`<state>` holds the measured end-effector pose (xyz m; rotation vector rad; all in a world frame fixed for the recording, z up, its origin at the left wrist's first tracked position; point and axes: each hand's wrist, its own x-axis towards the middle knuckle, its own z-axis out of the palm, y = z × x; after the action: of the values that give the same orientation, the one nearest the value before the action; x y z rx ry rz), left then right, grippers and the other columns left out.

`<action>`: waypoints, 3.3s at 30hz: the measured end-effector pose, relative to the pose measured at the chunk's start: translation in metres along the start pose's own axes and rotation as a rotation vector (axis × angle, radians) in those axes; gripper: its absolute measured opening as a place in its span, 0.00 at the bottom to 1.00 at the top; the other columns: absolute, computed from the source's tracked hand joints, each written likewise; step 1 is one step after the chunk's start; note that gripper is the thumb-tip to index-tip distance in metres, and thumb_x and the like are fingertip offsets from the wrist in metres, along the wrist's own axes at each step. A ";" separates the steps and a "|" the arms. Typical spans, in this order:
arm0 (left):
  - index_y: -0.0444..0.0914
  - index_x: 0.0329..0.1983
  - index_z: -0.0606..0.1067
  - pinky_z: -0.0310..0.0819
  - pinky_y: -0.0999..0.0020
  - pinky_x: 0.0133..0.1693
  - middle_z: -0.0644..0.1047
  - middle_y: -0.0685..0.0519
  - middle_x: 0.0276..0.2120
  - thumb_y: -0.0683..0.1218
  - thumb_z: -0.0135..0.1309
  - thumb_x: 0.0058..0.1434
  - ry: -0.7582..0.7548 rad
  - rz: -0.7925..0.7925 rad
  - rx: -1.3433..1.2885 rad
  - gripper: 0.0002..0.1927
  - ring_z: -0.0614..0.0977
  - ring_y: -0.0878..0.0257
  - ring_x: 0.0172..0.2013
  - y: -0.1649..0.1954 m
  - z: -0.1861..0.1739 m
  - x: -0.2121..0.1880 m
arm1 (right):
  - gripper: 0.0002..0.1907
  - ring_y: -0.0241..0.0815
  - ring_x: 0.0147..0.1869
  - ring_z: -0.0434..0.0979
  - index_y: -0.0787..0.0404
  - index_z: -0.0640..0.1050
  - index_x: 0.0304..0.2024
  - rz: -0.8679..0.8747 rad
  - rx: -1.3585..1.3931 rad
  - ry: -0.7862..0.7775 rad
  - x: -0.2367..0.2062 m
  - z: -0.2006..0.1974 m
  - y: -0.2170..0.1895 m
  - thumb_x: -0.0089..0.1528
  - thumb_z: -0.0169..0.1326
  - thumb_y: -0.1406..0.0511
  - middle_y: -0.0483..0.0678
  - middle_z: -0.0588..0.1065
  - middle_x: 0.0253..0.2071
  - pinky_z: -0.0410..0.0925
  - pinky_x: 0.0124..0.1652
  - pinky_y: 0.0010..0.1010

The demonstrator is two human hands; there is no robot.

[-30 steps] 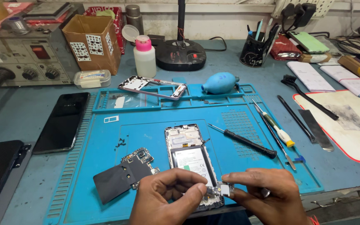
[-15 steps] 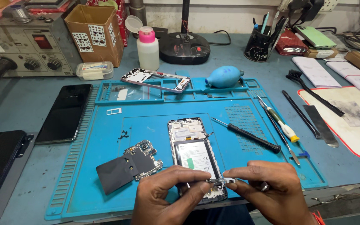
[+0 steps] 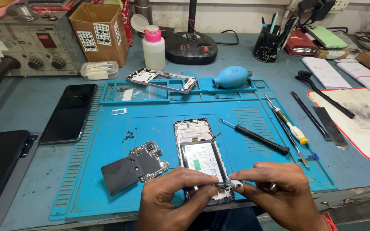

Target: The person repairs a disassembled smartphone on a blue silicone mat. They pry at the battery with a metal spudger, disconnect and reattach small flex cable connectors by hand and with tweezers, and press components into place inside the phone frame.

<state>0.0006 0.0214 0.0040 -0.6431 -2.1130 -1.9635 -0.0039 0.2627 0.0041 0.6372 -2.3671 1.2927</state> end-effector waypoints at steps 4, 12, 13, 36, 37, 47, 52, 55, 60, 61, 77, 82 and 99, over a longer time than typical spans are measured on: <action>0.37 0.39 0.86 0.82 0.71 0.37 0.87 0.51 0.33 0.36 0.68 0.53 -0.016 0.010 -0.016 0.10 0.89 0.66 0.35 -0.001 -0.001 0.000 | 0.12 0.31 0.18 0.64 0.59 0.87 0.36 -0.006 -0.005 0.007 0.000 0.000 0.000 0.49 0.69 0.71 0.41 0.71 0.16 0.54 0.19 0.26; 0.37 0.38 0.86 0.75 0.75 0.30 0.86 0.52 0.30 0.40 0.68 0.52 0.014 -0.122 0.005 0.09 0.81 0.71 0.27 0.002 0.002 0.001 | 0.08 0.29 0.18 0.68 0.61 0.86 0.34 0.002 0.045 -0.028 0.001 -0.002 0.000 0.51 0.68 0.70 0.42 0.75 0.18 0.56 0.18 0.24; 0.37 0.38 0.87 0.74 0.75 0.29 0.86 0.52 0.29 0.40 0.68 0.52 0.020 -0.163 -0.015 0.09 0.81 0.71 0.26 0.002 0.003 0.001 | 0.07 0.29 0.17 0.69 0.62 0.86 0.34 0.015 0.060 -0.034 0.001 -0.002 0.000 0.51 0.68 0.70 0.42 0.76 0.18 0.57 0.18 0.24; 0.35 0.40 0.87 0.67 0.76 0.22 0.86 0.51 0.26 0.42 0.67 0.51 0.070 -0.435 -0.036 0.13 0.74 0.74 0.19 0.009 0.008 0.005 | 0.06 0.28 0.20 0.62 0.69 0.86 0.29 0.450 0.350 -0.272 0.001 -0.009 0.018 0.55 0.68 0.69 0.40 0.69 0.15 0.54 0.20 0.26; 0.36 0.42 0.86 0.68 0.76 0.23 0.86 0.52 0.28 0.41 0.67 0.50 0.068 -0.418 -0.046 0.15 0.75 0.74 0.19 0.008 0.008 0.005 | 0.07 0.29 0.20 0.61 0.69 0.85 0.29 0.432 0.361 -0.297 0.002 -0.010 0.017 0.55 0.68 0.69 0.40 0.68 0.15 0.54 0.20 0.27; 0.37 0.43 0.86 0.71 0.76 0.26 0.85 0.53 0.34 0.36 0.67 0.53 -0.023 -0.070 -0.038 0.14 0.83 0.72 0.31 0.002 0.003 0.002 | 0.10 0.29 0.21 0.57 0.70 0.82 0.24 0.451 0.385 -0.306 0.004 -0.013 0.016 0.55 0.68 0.69 0.39 0.62 0.15 0.52 0.21 0.28; 0.37 0.42 0.86 0.73 0.77 0.26 0.85 0.53 0.33 0.37 0.67 0.53 -0.028 -0.095 -0.021 0.13 0.84 0.72 0.31 0.002 0.003 0.003 | 0.11 0.30 0.22 0.61 0.71 0.81 0.24 0.453 0.463 -0.337 0.004 -0.014 0.017 0.57 0.67 0.69 0.41 0.69 0.17 0.55 0.21 0.29; 0.37 0.42 0.86 0.73 0.77 0.26 0.86 0.53 0.33 0.38 0.67 0.53 -0.031 -0.106 -0.010 0.13 0.84 0.72 0.30 0.003 0.003 0.003 | 0.09 0.29 0.21 0.60 0.70 0.84 0.26 0.430 0.367 -0.343 0.005 -0.014 0.016 0.56 0.68 0.67 0.41 0.68 0.16 0.54 0.21 0.28; 0.37 0.41 0.86 0.75 0.77 0.27 0.86 0.52 0.32 0.38 0.68 0.52 -0.033 -0.154 -0.015 0.12 0.84 0.72 0.30 0.003 0.003 0.003 | 0.09 0.29 0.21 0.60 0.69 0.85 0.27 0.419 0.347 -0.336 0.006 -0.014 0.014 0.55 0.68 0.67 0.42 0.71 0.17 0.54 0.21 0.28; 0.37 0.41 0.86 0.75 0.76 0.27 0.86 0.52 0.32 0.38 0.68 0.52 -0.031 -0.157 -0.014 0.12 0.83 0.72 0.29 0.003 0.003 0.003 | 0.09 0.29 0.22 0.60 0.69 0.85 0.27 0.418 0.352 -0.336 0.006 -0.015 0.014 0.55 0.68 0.67 0.42 0.71 0.17 0.55 0.21 0.28; 0.38 0.45 0.85 0.73 0.76 0.27 0.86 0.53 0.31 0.39 0.66 0.52 -0.042 -0.187 0.003 0.16 0.80 0.72 0.27 0.004 0.002 0.003 | 0.10 0.30 0.22 0.58 0.68 0.85 0.26 0.403 0.325 -0.330 0.005 -0.014 0.014 0.56 0.67 0.65 0.41 0.67 0.16 0.53 0.21 0.29; 0.36 0.45 0.86 0.75 0.76 0.29 0.87 0.52 0.32 0.40 0.66 0.54 -0.029 -0.177 -0.031 0.14 0.83 0.73 0.30 0.004 0.004 0.004 | 0.11 0.29 0.22 0.58 0.69 0.87 0.29 0.457 0.345 -0.348 0.006 -0.015 0.015 0.57 0.66 0.64 0.40 0.67 0.16 0.52 0.22 0.29; 0.37 0.43 0.86 0.74 0.76 0.28 0.87 0.52 0.29 0.41 0.68 0.51 -0.012 -0.283 -0.017 0.14 0.79 0.73 0.24 0.008 0.003 0.003 | 0.11 0.27 0.26 0.63 0.68 0.86 0.38 0.394 0.449 -0.369 0.003 -0.015 0.015 0.60 0.65 0.64 0.39 0.71 0.22 0.56 0.25 0.25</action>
<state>0.0016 0.0254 0.0119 -0.3751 -2.3040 -2.1233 -0.0129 0.2818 0.0032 0.5903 -2.5985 2.0725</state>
